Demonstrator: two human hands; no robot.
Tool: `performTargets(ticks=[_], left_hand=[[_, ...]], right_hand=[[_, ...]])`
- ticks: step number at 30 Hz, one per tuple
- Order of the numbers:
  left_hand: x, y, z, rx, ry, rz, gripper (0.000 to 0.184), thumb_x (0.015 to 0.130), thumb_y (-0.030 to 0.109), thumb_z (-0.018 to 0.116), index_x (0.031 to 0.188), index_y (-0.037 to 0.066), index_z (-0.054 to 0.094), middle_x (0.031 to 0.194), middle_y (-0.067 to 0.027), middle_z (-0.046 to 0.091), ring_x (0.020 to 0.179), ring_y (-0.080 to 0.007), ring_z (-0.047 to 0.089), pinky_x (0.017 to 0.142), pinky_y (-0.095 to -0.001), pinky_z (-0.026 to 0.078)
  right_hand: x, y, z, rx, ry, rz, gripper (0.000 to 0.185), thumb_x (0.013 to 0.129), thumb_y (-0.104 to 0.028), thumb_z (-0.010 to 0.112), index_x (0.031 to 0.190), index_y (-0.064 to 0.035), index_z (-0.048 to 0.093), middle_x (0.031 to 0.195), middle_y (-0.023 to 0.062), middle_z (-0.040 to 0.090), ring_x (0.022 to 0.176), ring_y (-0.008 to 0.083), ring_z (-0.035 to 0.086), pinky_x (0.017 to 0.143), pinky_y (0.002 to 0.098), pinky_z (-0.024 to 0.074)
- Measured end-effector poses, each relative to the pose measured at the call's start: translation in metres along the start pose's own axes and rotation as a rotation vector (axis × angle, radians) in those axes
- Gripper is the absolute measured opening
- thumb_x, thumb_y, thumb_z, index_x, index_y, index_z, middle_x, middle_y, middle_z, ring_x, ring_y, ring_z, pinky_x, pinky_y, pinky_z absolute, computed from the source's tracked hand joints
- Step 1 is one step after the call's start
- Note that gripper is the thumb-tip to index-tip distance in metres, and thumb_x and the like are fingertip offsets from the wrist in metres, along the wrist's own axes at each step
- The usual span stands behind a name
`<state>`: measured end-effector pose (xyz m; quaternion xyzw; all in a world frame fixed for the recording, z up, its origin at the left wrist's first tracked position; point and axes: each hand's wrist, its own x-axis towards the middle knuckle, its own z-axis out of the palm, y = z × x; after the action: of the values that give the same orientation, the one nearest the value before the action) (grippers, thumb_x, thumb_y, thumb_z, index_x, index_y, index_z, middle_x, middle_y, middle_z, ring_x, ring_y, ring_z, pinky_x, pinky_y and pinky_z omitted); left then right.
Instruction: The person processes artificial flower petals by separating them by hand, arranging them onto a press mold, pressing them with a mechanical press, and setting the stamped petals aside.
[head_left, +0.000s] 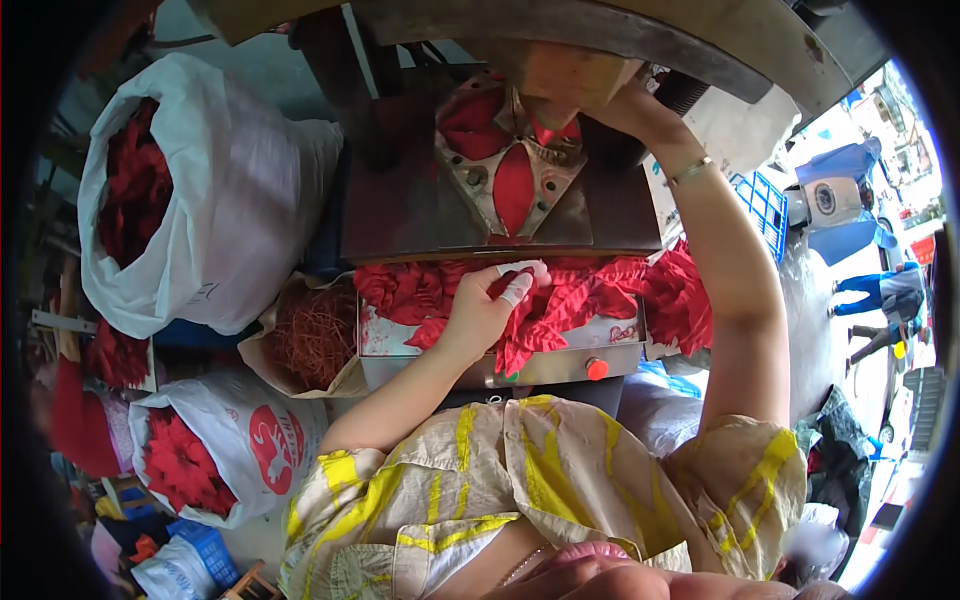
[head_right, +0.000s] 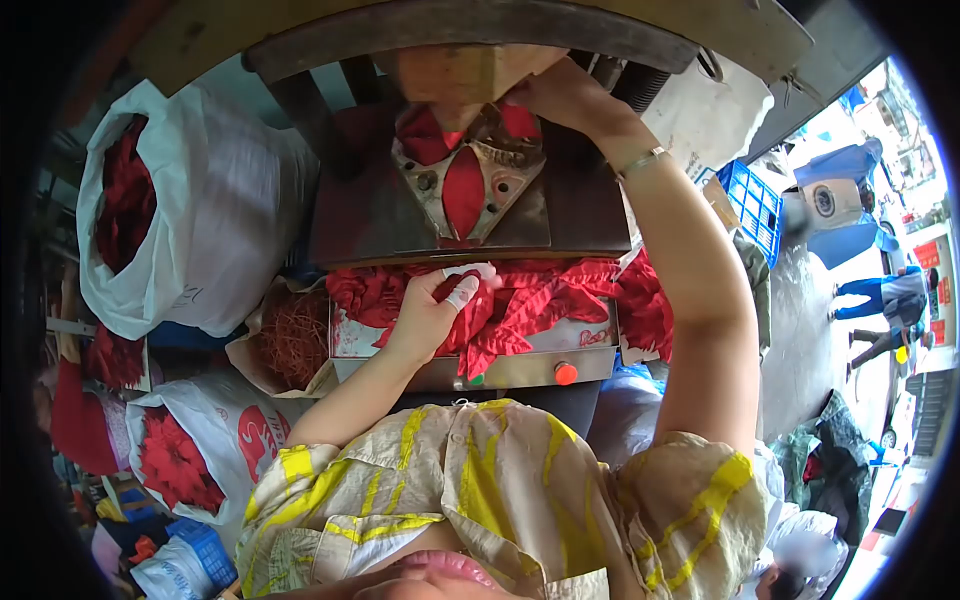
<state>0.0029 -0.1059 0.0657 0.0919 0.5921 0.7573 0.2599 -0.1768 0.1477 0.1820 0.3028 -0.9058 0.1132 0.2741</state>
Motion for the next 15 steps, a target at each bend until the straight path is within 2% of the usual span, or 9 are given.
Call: performTargets(ticks=[1,2,3,5,6,8,11,13,15], left_hand=[[0.002,-0.004,0.002,0.108,0.034,0.206,0.025,0.101,0.006,0.054,0.123,-0.002,0.062,0.110,-0.0112,0.071,0.094,-0.0173,0.068,0.085,-0.0315,0.056],[0.002,-0.005,0.005,-0.043,0.077,0.155,0.023,0.099,0.006,0.057,0.119,-0.003,0.065,0.112,-0.0100,0.071,0.096,-0.0177,0.069,0.087,-0.0306,0.056],[0.002,-0.003,0.006,-0.038,0.075,0.151,0.023,0.099,0.006,0.057,0.119,-0.003,0.065,0.112,-0.0100,0.071,0.096,-0.0177,0.069,0.087,-0.0306,0.056],[0.000,0.002,0.005,-0.051,0.120,0.027,0.024,0.098,0.009,0.060,0.118,-0.004,0.065,0.111,-0.0096,0.070,0.094,-0.0165,0.068,0.087,-0.0294,0.055],[0.001,0.001,0.005,-0.046,0.116,0.025,0.024,0.098,0.009,0.060,0.118,-0.004,0.065,0.111,-0.0096,0.070,0.094,-0.0165,0.068,0.087,-0.0294,0.055],[0.004,-0.003,0.004,-0.039,0.190,0.041,0.026,0.096,0.012,0.065,0.117,-0.004,0.065,0.107,-0.0089,0.071,0.092,-0.0150,0.068,0.082,-0.0290,0.055],[0.011,-0.012,-0.005,0.077,0.228,0.086,0.027,0.094,0.013,0.069,0.114,-0.004,0.066,0.102,-0.0082,0.072,0.089,-0.0129,0.067,0.078,-0.0276,0.055],[0.010,0.003,-0.002,-0.022,0.229,0.041,0.025,0.094,0.013,0.069,0.112,-0.004,0.067,0.100,-0.0077,0.072,0.089,-0.0120,0.066,0.077,-0.0265,0.054],[0.010,0.015,0.001,-0.121,0.225,-0.002,0.023,0.093,0.012,0.069,0.110,-0.004,0.067,0.098,-0.0071,0.072,0.089,-0.0111,0.066,0.076,-0.0253,0.054]], right_hand=[[0.006,0.000,0.003,0.039,0.029,-0.014,0.029,0.083,-0.018,0.070,0.110,-0.0060,0.068,0.098,0.0131,0.072,0.091,0.0303,0.069,0.083,0.0384,0.0532],[0.011,-0.001,0.006,0.078,0.057,-0.029,0.030,0.083,-0.018,0.070,0.111,-0.0063,0.068,0.099,0.0136,0.072,0.092,0.0307,0.069,0.085,0.0390,0.0529],[0.016,0.001,0.008,0.151,-0.163,0.185,0.033,0.083,-0.017,0.071,0.114,-0.0071,0.067,0.105,0.0150,0.070,0.094,0.0311,0.068,0.086,0.0395,0.0527],[0.014,0.010,0.021,0.226,-0.380,0.402,0.037,0.082,-0.016,0.071,0.117,-0.0080,0.066,0.110,0.0163,0.069,0.096,0.0316,0.068,0.088,0.0401,0.0526],[0.003,0.019,0.043,0.220,-0.182,0.217,0.035,0.082,-0.016,0.072,0.115,-0.0074,0.066,0.108,0.0160,0.069,0.093,0.0292,0.069,0.084,0.0384,0.0541],[-0.010,0.022,0.059,0.204,0.019,0.036,0.033,0.082,-0.015,0.072,0.113,-0.0069,0.066,0.106,0.0156,0.069,0.091,0.0269,0.070,0.081,0.0367,0.0556],[-0.030,-0.011,0.047,0.107,0.173,0.136,0.024,0.081,-0.013,0.073,0.104,-0.0046,0.068,0.101,0.0130,0.069,0.083,0.0190,0.069,0.071,0.0306,0.0544],[-0.048,-0.063,0.008,0.434,0.036,0.510,0.017,0.082,-0.012,0.073,0.095,-0.0031,0.068,0.091,0.0089,0.067,0.074,0.0154,0.064,0.066,0.0276,0.0505],[-0.079,-0.097,-0.004,0.829,-0.141,0.441,0.019,0.087,-0.016,0.073,0.100,-0.0034,0.066,0.083,0.0025,0.065,0.075,0.0103,0.061,0.064,0.0261,0.0491]])
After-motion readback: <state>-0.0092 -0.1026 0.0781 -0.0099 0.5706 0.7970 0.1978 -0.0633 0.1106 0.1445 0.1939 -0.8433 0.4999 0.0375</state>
